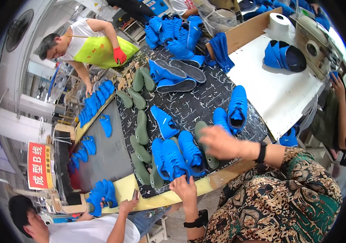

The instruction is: The recorder takes green shoe lasts from a cart and pairs them with blue shoe uppers at an assembly table.

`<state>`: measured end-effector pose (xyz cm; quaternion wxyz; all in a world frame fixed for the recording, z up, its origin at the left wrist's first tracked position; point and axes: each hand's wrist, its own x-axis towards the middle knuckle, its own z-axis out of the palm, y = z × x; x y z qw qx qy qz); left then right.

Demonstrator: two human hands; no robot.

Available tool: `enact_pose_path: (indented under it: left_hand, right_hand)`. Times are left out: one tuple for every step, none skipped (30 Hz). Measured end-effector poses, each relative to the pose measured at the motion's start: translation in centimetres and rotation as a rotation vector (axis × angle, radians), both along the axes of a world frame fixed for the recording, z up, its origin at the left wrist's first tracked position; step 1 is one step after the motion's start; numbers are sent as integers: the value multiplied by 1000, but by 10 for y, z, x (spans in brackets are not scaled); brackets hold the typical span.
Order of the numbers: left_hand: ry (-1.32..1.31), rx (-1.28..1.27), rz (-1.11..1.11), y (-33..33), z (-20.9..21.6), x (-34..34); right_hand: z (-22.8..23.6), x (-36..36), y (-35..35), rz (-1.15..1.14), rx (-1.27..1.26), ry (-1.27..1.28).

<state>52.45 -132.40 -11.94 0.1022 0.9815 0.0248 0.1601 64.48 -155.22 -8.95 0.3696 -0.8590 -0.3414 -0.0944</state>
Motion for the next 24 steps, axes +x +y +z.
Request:
enact_pose_path:
  left_hand:
    - [-34, -8, -39, 1, 0, -1]
    - [-94, 10, -43, 2, -5, 0]
    - [-106, 11, -36, 1, -8, 0]
    - [-104, 29, -40, 0, -10, -3]
    - [-106, 43, -54, -5, -12, -5]
    - [-95, 28, -22, -9, -14, -6]
    - [-99, 21, -20, -12, -16, -10]
    - [-119, 14, -5, -15, -17, -12]
    - [-139, 7, 10, -19, -18, -13]
    - [-150, -12, 8, -21, -18, -13]
    - [-151, -11, 17, -19, -20, -14]
    - [-151, -3, 21, -17, -21, -15]
    - [-149, 6, 27, -14, -22, -16]
    - [-158, 4, 35, -14, -22, -13]
    - [-176, 24, 66, -14, -21, -14]
    - [-194, 44, 95, -13, -21, -15]
    - [-195, 44, 102, -7, -22, -16]
    - [-201, 37, 124, 1, -23, -16]
    - [-207, 30, 146, 8, -26, -16]
    - [-202, 43, 152, 18, -29, -17]
    - [-201, 49, 160, 22, -30, -18]
    - [-172, 47, 152, 24, -30, -21]
    - [-143, 43, 144, 26, -31, -25]
    - [-148, 46, 129, 28, -34, -34]
  right_hand:
    - [-4, 8, -21, -145, -31, -13]
    - [-12, 18, -42, -316, -35, -17]
    - [-24, 27, -59, -486, -37, -16]
    - [-36, 31, -74, -571, -11, 157]
    - [-46, 33, -90, -663, 13, 327]
    - [-59, 32, -99, -667, 11, 315]
    - [-77, 27, -104, -637, -50, 283]
    - [-91, 22, -105, -611, -112, 249]
    - [-99, 19, -100, -647, -85, 203]
    - [-106, 17, -98, -633, -59, 222]
    - [-105, 16, -85, -607, -28, 248]
    - [-101, 13, -70, -552, -49, 298]
    - [-101, 12, -57, -486, -42, 313]
    - [-105, 15, -45, -441, -43, 291]
    - [-106, 15, -36, -402, -47, 276]
    - [-107, 16, -27, -379, -55, 296]
    - [-105, 19, -17, -351, -61, 315]
    - [-104, 23, -9, -319, -80, 295]
    - [-102, 30, -9, -314, -81, 294]
    - [-91, 40, -7, -272, -113, 360]
    - [-83, 53, -6, -231, -145, 426]
    - [-81, 65, -7, -305, -110, 316]
    - [-70, 78, -8, -339, -116, 215]
    - [-65, 97, -6, -329, -87, 221]
